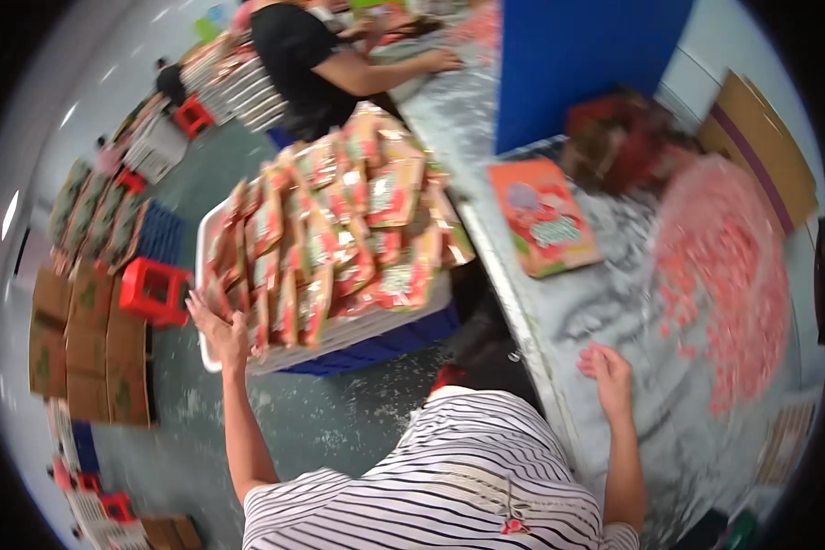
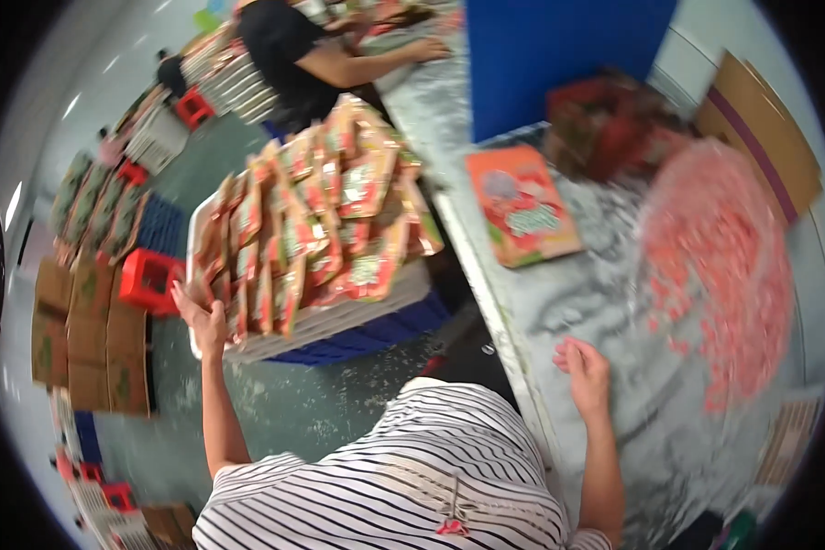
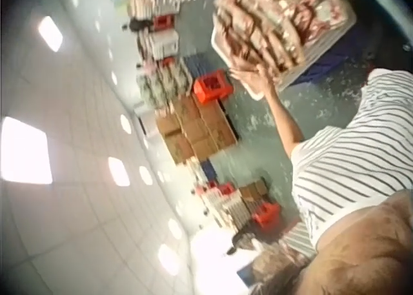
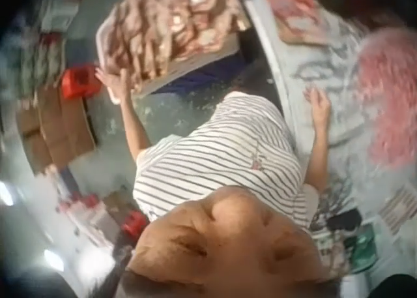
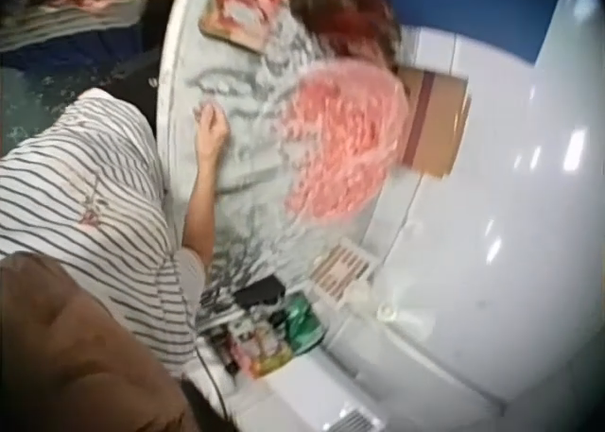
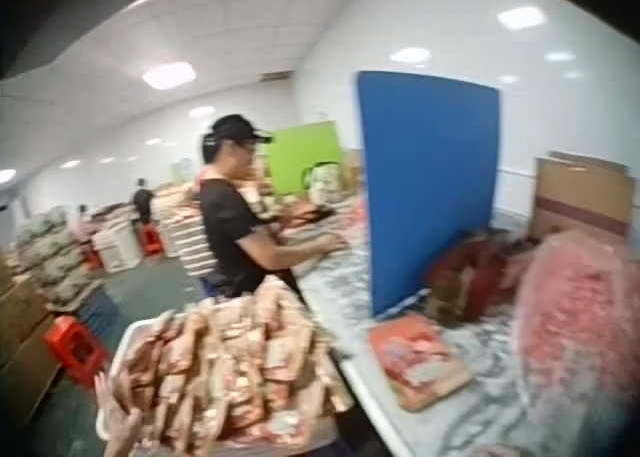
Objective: Manually filling and sealing bags with small candy pieces at a workbench.
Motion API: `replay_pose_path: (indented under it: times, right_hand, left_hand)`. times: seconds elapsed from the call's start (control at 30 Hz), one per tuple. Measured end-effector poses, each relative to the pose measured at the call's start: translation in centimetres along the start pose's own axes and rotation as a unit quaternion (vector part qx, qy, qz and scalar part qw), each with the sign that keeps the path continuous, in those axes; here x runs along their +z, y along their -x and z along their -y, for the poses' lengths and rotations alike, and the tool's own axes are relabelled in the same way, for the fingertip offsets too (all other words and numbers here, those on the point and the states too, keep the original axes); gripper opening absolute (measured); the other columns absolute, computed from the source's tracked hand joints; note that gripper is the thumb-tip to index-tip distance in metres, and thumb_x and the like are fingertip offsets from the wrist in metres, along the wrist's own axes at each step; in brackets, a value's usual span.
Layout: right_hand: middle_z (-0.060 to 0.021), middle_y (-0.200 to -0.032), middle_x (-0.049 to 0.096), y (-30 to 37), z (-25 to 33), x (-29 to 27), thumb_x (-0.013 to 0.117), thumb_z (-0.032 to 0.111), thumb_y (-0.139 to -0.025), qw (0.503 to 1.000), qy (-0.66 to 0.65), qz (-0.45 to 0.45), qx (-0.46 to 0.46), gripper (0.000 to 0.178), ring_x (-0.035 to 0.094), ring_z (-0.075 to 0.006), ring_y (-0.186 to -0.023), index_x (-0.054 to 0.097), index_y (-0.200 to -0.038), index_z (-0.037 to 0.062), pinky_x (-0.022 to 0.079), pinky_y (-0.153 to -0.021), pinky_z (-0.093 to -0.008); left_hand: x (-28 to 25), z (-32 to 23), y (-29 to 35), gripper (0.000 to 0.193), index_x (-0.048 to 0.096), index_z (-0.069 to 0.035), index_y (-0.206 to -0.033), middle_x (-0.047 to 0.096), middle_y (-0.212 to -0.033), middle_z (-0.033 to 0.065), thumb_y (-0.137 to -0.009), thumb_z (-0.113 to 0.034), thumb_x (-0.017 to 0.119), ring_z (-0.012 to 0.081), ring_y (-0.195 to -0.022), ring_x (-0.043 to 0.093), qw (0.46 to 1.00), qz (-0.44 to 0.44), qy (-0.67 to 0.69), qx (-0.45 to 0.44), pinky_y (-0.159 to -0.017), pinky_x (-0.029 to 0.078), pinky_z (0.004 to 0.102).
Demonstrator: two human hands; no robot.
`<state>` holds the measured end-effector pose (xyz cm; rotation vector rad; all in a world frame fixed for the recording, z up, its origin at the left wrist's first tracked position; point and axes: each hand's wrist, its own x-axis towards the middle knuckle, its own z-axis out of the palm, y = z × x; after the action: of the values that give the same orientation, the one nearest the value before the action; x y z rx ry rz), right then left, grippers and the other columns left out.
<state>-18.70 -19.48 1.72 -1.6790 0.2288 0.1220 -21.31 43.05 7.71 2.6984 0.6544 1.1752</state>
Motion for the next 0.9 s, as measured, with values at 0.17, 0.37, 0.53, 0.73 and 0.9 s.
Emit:
replay_pose_path:
  times: [0.17,0.37,0.53,0.73,0.9]
  right_hand:
    - [-0.0156,-0.097,0.068,0.6,-2.7,-1.0,0.051,0.017,-0.098,0.990,-0.096,-0.081,0.059,0.028,0.068,-0.0194,-0.077,0.059,-0.113,-0.0058,0.057,-0.067,-0.0293]
    - [-0.0147,-0.098,0.067,2.2,-3.6,-0.6,0.048,0.015,-0.099,0.985,-0.135,-0.110,-0.006,0.028,0.067,-0.0177,-0.074,0.057,-0.115,-0.0061,0.057,-0.066,-0.0292]
    - [-0.0145,-0.094,0.067,2.8,-3.1,-0.3,0.048,0.013,-0.099,0.977,-0.155,-0.147,-0.024,0.025,0.068,-0.0178,-0.073,0.059,-0.110,-0.0060,0.058,-0.065,-0.0287]
    - [-0.0135,-0.094,0.067,2.5,-3.1,-0.3,0.048,0.013,-0.099,0.975,-0.173,-0.137,-0.036,0.024,0.068,-0.0173,-0.074,0.059,-0.110,-0.0055,0.058,-0.065,-0.0285]
    - [-0.0116,-0.093,0.068,2.1,-2.2,-0.1,0.053,0.018,-0.098,0.972,-0.192,-0.135,0.031,0.026,0.067,-0.0158,-0.080,0.061,-0.109,-0.0043,0.056,-0.072,-0.0287]
  left_hand:
    - [4.5,-22.2,-1.8,0.061,0.043,-0.002,-0.136,0.036,-0.143,0.0239,-0.080,-0.005,0.066,0.0403,-0.135,0.031,0.950,0.101,0.200,0.216,-0.112,0.022,0.0468]
    - [13.7,-41.0,6.6,0.065,0.050,-0.004,-0.129,0.044,-0.134,0.0218,-0.072,-0.025,0.076,0.0432,-0.128,0.036,0.822,0.249,0.238,0.454,-0.108,0.026,0.0542]
    - [17.3,-44.2,8.5,0.061,0.052,-0.006,-0.130,0.050,-0.129,0.0246,-0.078,-0.030,0.072,0.0450,-0.121,0.045,0.775,0.382,0.224,0.450,-0.104,0.035,0.0494]
    - [17.5,-44.0,7.4,0.039,0.060,-0.003,-0.120,0.057,-0.117,0.0226,-0.086,-0.020,0.065,0.0394,-0.103,0.058,0.749,0.412,0.300,0.423,-0.088,0.048,0.0427]
    - [13.8,-45.1,8.3,0.029,0.063,0.000,-0.112,0.058,-0.092,0.0162,-0.084,-0.006,0.060,0.0327,-0.083,0.059,0.757,0.240,0.282,0.539,-0.072,0.049,0.0412]
